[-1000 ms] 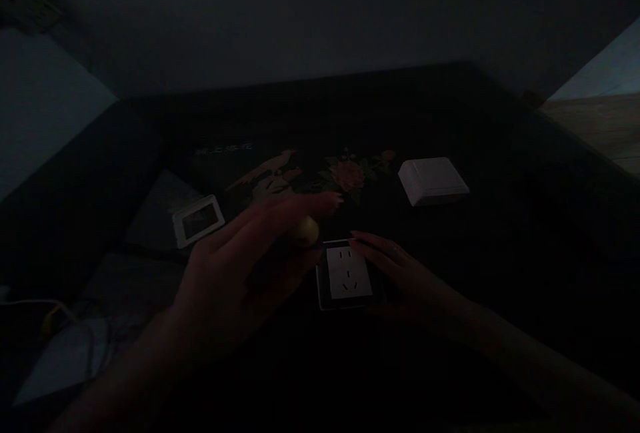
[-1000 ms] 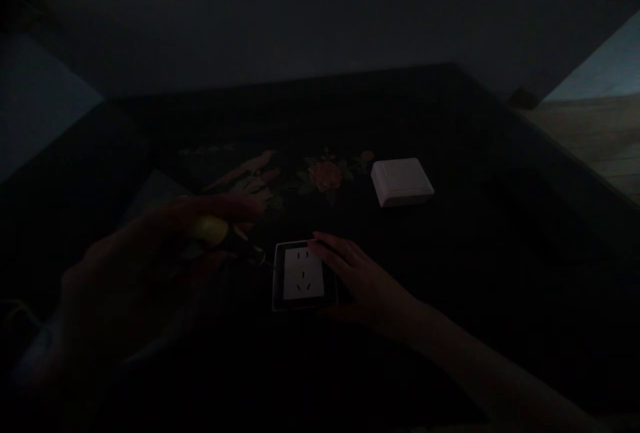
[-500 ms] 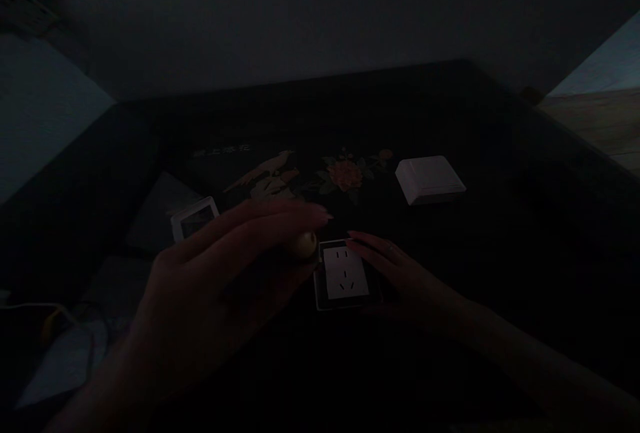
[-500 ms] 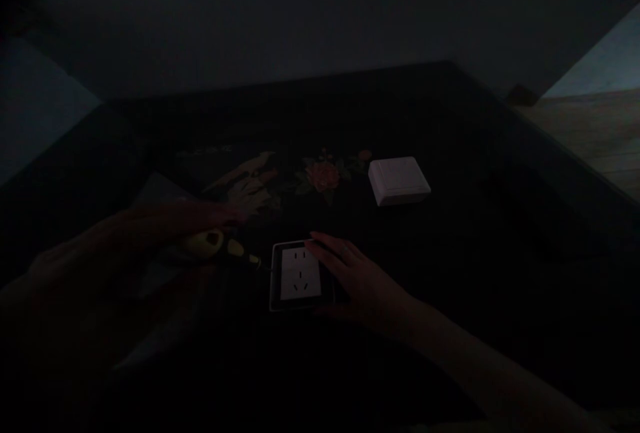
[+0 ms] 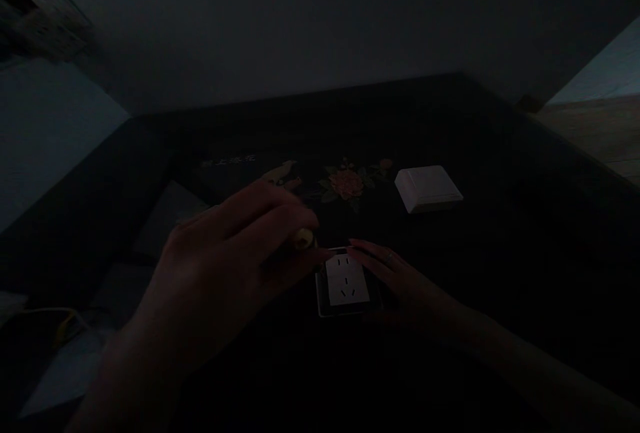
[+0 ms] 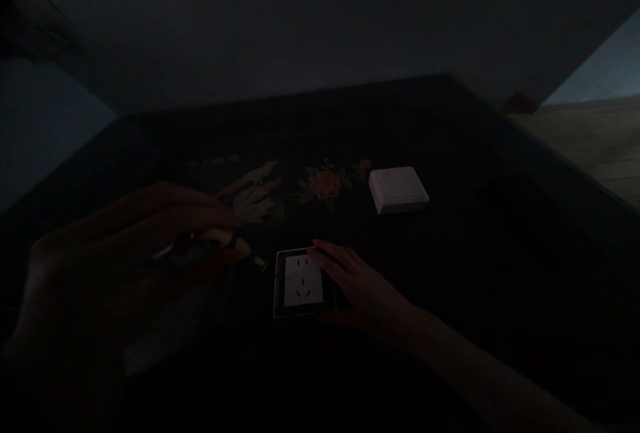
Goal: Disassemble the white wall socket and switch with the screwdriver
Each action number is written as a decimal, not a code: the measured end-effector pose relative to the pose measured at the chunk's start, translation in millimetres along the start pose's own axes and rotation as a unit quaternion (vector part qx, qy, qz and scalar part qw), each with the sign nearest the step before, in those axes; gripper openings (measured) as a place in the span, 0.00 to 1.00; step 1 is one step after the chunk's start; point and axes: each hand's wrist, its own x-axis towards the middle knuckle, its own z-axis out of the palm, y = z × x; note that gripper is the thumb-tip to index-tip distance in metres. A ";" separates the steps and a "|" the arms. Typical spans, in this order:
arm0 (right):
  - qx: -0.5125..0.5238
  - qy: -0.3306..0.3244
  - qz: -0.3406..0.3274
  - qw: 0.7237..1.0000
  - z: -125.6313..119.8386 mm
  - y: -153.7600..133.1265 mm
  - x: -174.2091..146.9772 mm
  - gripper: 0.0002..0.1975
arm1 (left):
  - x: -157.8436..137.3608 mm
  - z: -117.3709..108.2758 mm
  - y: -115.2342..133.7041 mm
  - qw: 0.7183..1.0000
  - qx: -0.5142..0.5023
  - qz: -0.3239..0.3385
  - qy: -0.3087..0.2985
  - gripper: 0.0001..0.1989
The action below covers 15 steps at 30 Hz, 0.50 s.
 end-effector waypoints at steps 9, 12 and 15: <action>-0.017 0.012 0.001 1.000 1.3 0.8 -0.2 0.50 | -9.7 -3.5 4.5 0.996 -0.065 0.010 -0.067 0.12; -0.015 -0.001 0.013 1.000 -0.2 -0.1 0.2 0.49 | -6.3 3.8 3.9 0.999 -0.029 0.015 -0.017 0.05; -0.013 -0.006 0.016 1.000 -1.1 -0.7 0.3 0.50 | -5.9 2.9 3.1 1.000 -0.022 0.004 -0.012 0.06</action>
